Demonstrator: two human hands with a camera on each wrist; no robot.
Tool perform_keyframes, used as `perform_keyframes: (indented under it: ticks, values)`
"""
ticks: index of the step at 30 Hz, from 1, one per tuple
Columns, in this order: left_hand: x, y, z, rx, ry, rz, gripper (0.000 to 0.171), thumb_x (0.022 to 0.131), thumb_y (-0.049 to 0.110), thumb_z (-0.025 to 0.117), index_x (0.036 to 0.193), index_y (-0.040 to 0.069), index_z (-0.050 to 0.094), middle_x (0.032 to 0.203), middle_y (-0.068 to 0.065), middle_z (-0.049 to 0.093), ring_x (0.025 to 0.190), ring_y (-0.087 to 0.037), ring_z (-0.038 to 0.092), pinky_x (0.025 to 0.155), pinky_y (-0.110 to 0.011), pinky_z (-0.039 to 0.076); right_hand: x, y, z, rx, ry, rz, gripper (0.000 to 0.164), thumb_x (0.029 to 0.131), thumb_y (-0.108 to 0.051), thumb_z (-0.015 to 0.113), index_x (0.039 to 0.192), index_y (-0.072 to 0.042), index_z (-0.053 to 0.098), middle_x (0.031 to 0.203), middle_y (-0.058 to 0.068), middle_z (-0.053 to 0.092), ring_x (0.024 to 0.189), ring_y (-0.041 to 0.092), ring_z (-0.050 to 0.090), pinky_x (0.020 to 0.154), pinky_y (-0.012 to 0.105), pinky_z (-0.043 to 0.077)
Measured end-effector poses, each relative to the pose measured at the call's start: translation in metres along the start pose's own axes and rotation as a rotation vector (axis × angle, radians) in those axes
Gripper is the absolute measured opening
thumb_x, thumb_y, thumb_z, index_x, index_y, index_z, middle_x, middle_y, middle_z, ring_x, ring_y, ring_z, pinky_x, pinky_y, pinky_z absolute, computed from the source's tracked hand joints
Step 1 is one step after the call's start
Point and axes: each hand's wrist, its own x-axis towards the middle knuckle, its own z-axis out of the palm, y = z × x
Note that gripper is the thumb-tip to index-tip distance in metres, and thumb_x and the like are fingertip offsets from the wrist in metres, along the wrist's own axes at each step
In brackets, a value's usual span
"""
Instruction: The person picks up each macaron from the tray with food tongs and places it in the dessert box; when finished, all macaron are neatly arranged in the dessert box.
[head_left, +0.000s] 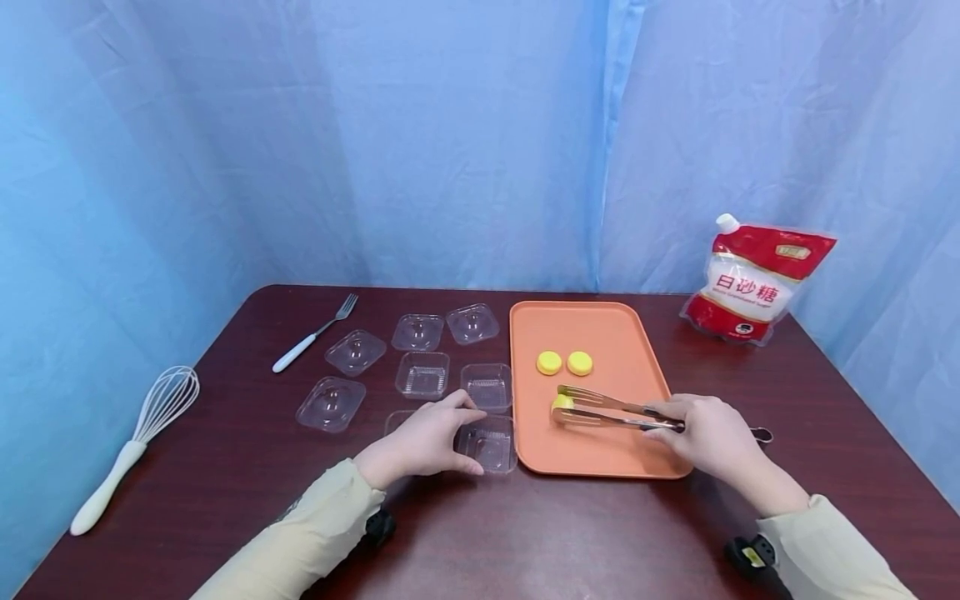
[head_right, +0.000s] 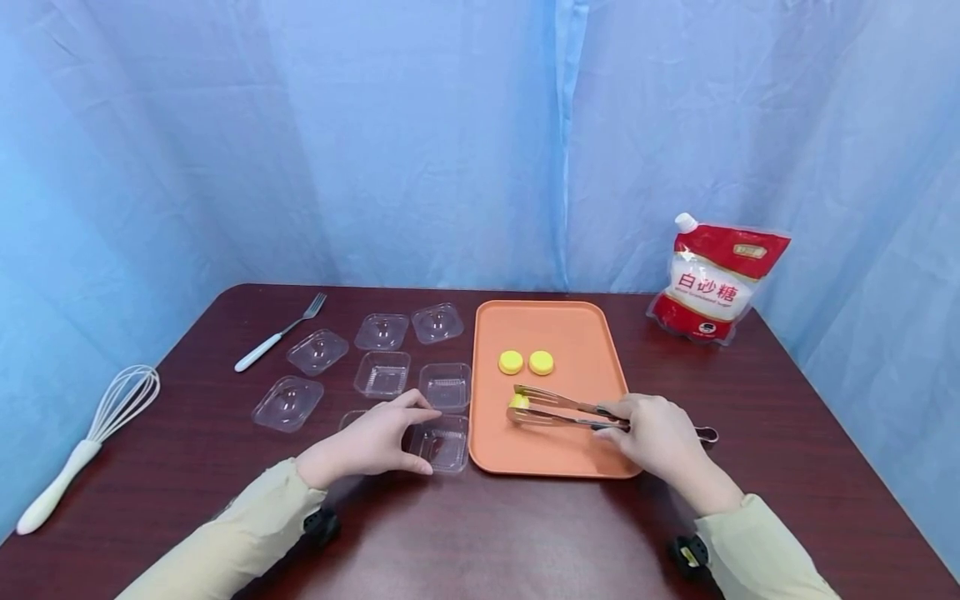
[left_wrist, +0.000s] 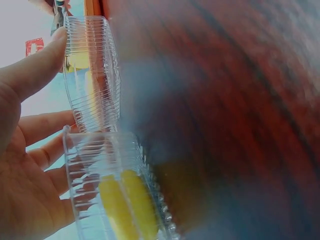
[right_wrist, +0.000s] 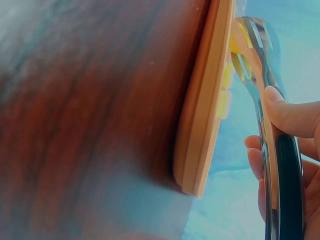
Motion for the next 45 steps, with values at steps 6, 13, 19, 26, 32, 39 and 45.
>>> perform_keyframes:
  ticks: [6,13,19,26,32,39,45]
  values:
    - [0.0,0.0,0.001,0.003,0.003,0.003,0.067,0.072,0.037,0.082,0.125,0.002,0.061,0.111,-0.003,0.051,0.097,-0.017,0.058,0.092,-0.043,0.044,-0.001,-0.004,-0.001,-0.003,0.047,-0.03,0.033,0.066,-0.02,0.085,0.096,-0.009,0.076,0.078,0.003,0.069,0.061,0.015,0.055,0.056,0.035,0.048]
    - [0.0,-0.001,0.001,0.009,0.005,0.005,0.068,0.071,0.038,0.082,0.125,0.002,0.061,0.111,-0.003,0.051,0.097,-0.017,0.058,0.091,-0.042,0.045,0.0,-0.006,0.0,-0.008,0.124,-0.083,0.033,0.063,-0.019,0.087,0.092,-0.007,0.077,0.074,0.002,0.069,0.058,0.012,0.052,0.053,0.033,0.047]
    - [0.0,-0.001,0.001,0.012,0.007,0.002,0.067,0.071,0.037,0.082,0.125,0.002,0.061,0.111,-0.004,0.052,0.098,-0.017,0.058,0.092,-0.042,0.045,0.0,-0.01,0.0,-0.004,0.178,-0.112,0.033,0.06,-0.018,0.088,0.088,-0.007,0.077,0.069,-0.003,0.064,0.055,0.006,0.045,0.05,0.026,0.043]
    - [0.0,-0.001,0.001,0.012,0.01,0.006,0.066,0.071,0.035,0.082,0.124,0.001,0.061,0.111,-0.005,0.052,0.098,-0.018,0.058,0.092,-0.042,0.044,-0.001,-0.018,-0.003,0.012,0.18,-0.126,0.034,0.06,-0.017,0.088,0.09,-0.006,0.077,0.075,0.001,0.069,0.059,0.008,0.05,0.053,0.027,0.047]
    - [0.0,0.0,0.001,0.009,0.001,-0.006,0.067,0.071,0.037,0.082,0.125,0.002,0.061,0.111,-0.004,0.051,0.098,-0.017,0.058,0.092,-0.042,0.044,-0.001,-0.024,-0.003,0.027,0.199,-0.155,0.033,0.06,-0.017,0.088,0.09,-0.007,0.077,0.077,0.0,0.07,0.06,0.007,0.053,0.052,0.025,0.046]
    - [0.0,-0.001,0.001,0.009,0.004,0.002,0.068,0.071,0.038,0.082,0.125,0.003,0.061,0.11,-0.002,0.051,0.098,-0.017,0.057,0.091,-0.042,0.045,-0.002,-0.031,-0.002,0.05,0.215,-0.184,0.033,0.06,-0.017,0.088,0.089,-0.009,0.077,0.078,0.0,0.07,0.062,0.009,0.058,0.052,0.024,0.047]
    - [0.001,-0.002,0.001,0.007,-0.003,0.004,0.068,0.071,0.039,0.082,0.125,0.003,0.061,0.11,-0.003,0.051,0.097,-0.016,0.057,0.091,-0.042,0.045,-0.002,-0.038,0.001,0.06,0.238,-0.233,0.034,0.058,-0.016,0.089,0.089,-0.009,0.077,0.077,-0.001,0.07,0.063,0.009,0.06,0.052,0.023,0.048]
